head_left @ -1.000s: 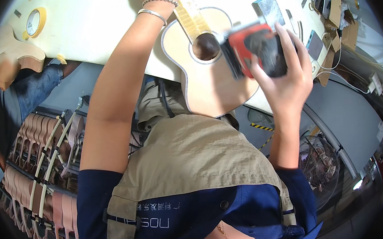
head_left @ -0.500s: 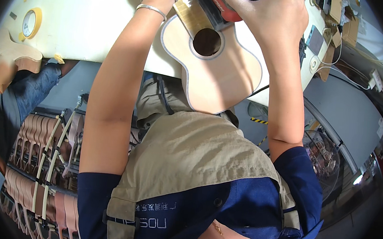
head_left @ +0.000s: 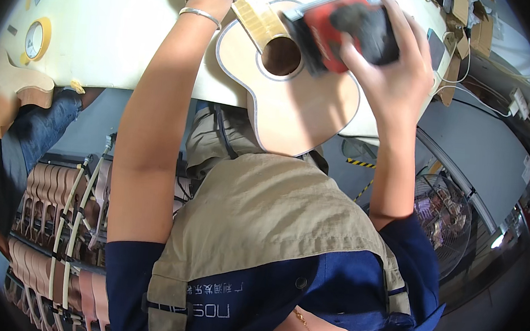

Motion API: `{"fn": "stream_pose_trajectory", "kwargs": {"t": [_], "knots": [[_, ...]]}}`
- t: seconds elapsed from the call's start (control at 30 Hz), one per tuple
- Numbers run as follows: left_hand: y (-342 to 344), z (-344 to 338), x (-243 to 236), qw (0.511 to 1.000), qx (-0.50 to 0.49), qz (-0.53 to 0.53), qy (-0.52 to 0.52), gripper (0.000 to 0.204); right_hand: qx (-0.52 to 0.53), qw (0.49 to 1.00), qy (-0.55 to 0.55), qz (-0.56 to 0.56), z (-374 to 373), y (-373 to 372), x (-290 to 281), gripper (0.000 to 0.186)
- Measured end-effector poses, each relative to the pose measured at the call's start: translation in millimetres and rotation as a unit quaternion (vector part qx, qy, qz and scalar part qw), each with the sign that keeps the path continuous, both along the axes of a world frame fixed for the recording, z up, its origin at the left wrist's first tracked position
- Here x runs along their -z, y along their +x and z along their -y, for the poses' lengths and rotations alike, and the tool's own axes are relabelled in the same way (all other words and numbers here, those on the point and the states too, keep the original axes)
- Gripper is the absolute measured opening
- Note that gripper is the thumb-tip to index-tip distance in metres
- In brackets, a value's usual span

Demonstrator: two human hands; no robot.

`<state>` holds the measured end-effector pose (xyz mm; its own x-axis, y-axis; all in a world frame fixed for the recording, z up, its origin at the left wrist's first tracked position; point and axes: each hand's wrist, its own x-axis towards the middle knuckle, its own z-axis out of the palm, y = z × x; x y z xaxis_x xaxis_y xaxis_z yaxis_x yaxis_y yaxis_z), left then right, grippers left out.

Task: The person sands the body of an acoustic guitar using a handheld electric sander and then hand-sands the edges with a sanding block. The person also uses a small tool to scrape or clean the edges around the soundhole.

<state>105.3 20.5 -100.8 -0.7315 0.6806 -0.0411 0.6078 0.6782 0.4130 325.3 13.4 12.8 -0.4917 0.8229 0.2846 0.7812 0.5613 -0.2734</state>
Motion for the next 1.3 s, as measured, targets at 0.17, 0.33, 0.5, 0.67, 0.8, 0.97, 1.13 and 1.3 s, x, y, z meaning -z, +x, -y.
{"fn": "stream_pose_trajectory", "kwargs": {"t": [0.17,0.33,0.5,0.67,0.8,0.97,1.13,1.3], "knots": [[-3,0,8,0.999,-0.011,-0.035,0.012,0.084,-0.019,0.998,0.043,0.050,-27,-65,-7,0.061],[-6,-3,17,0.999,-0.003,-0.026,0.018,0.084,0.033,0.993,0.049,0.101,6,-28,-7,0.067],[-11,-1,19,0.999,0.001,0.008,0.034,0.083,0.028,0.994,-0.096,0.034,46,62,-27,0.061],[-37,-4,39,0.999,0.017,-0.036,-0.029,0.092,0.106,0.990,-0.093,-0.032,88,128,-59,0.052],[-24,-8,15,0.999,0.039,0.010,-0.026,0.094,0.170,0.984,-0.022,-0.047,106,180,-76,0.054],[-43,-12,54,0.999,0.036,-0.017,-0.014,0.092,0.320,0.865,-0.055,-0.382,114,278,-44,0.063],[-56,-7,57,0.999,0.035,-0.028,0.007,0.090,0.333,0.706,-0.102,-0.617,103,425,19,0.058],[-73,-7,72,1.000,0.026,-0.013,0.011,0.088,0.287,0.694,-0.258,-0.608,80,553,40,0.062]]}}
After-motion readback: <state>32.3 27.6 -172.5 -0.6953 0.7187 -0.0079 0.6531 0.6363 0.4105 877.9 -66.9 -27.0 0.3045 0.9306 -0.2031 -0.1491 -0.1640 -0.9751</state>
